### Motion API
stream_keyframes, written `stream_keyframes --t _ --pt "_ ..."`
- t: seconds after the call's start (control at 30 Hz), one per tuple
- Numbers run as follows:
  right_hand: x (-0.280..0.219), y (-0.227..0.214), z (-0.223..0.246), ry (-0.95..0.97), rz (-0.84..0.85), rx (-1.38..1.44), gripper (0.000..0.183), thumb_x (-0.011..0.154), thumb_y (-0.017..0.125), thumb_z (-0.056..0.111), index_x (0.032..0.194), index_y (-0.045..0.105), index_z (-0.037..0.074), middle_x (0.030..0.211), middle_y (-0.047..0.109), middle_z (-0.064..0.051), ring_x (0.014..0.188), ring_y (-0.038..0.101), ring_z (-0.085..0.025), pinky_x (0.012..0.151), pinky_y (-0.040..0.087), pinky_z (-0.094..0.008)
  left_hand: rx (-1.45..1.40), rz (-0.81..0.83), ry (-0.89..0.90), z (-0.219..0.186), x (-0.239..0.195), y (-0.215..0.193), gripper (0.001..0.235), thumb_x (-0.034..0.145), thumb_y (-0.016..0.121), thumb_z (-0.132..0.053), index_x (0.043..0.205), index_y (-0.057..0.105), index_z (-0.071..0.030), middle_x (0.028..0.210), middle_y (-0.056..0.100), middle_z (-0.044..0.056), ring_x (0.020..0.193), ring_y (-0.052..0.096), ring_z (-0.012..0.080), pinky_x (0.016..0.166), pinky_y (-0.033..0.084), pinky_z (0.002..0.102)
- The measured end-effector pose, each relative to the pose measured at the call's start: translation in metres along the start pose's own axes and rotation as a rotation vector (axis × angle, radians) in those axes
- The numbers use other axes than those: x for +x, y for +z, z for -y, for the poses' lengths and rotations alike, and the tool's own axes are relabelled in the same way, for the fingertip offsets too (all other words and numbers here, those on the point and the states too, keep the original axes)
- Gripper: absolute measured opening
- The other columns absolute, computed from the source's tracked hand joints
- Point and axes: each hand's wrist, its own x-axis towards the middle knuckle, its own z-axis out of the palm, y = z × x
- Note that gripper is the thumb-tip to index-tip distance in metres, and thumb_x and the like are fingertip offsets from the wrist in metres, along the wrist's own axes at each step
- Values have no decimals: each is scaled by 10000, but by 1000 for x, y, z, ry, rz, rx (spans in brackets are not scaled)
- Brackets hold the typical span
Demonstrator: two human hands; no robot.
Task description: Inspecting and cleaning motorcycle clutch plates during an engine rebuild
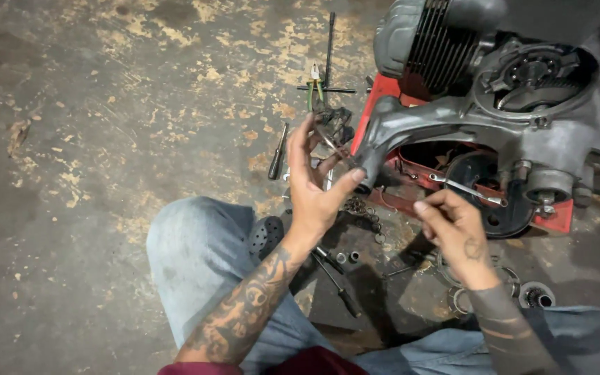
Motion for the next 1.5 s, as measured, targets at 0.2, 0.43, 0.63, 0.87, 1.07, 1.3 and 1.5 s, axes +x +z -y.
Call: stream_keyframes --t 0.2,0.43,0.63,0.87,1.07,1.3,1.5 --pt "-22 3 3 21 96 204 217 969 676 192 1012 686 -20 589 540 -135 526 511 -163 458 407 -262 168 168 158 -8 -11 9 1038 750 953 -309 1591 376 -118 1586 310 145 1509 359 378 1109 535 502" --pt "-17 -11 1 -12 15 26 187 922 727 189 964 713 7 611 595 -131 562 589 -179 473 461 -295 191 193 201 -8 -14 11 1047 697 981 -308 1548 420 -70 1538 361 209 1404 468 440 1042 565 529" --pt "-11 -17 -14 -18 -34 -79 147 915 729 129 990 726 3 610 597 -116 556 567 -168 477 457 -275 27 229 58 7 -25 15 1047 714 944 -336 1559 403 -36 1530 350 260 1373 458 442 987 550 598" --pt "-6 -32 -31 -85 -28 -155 207 905 758 173 1055 738 31 794 693 -149 731 659 -216 687 534 -371 -223 246 -139 8 -32 16 1033 779 861 -380 1594 345 -13 1507 386 244 1341 459 386 979 568 573" --pt "-16 -16 -17 -158 -2 -141 243 904 764 224 1064 725 45 950 711 -168 906 661 -233 800 519 -408 -335 294 -260 12 -37 10 993 793 813 -348 1614 342 -50 1485 480 152 1275 534 266 942 613 471" --pt "-34 -9 -6 -163 28 -111 238 846 835 254 1003 740 103 919 742 -73 910 669 -160 874 506 -362 -230 304 -262 -11 -37 14 1090 728 843 -319 1634 285 -82 1526 452 192 1308 509 314 1024 557 543" --pt "-19 -29 -24 -6 -68 -133 204 892 750 214 1030 753 64 725 722 -136 716 683 -213 674 553 -364 -268 276 -279 -9 -35 12 1030 751 820 -315 1615 315 -68 1537 450 153 1345 488 276 1056 536 532"
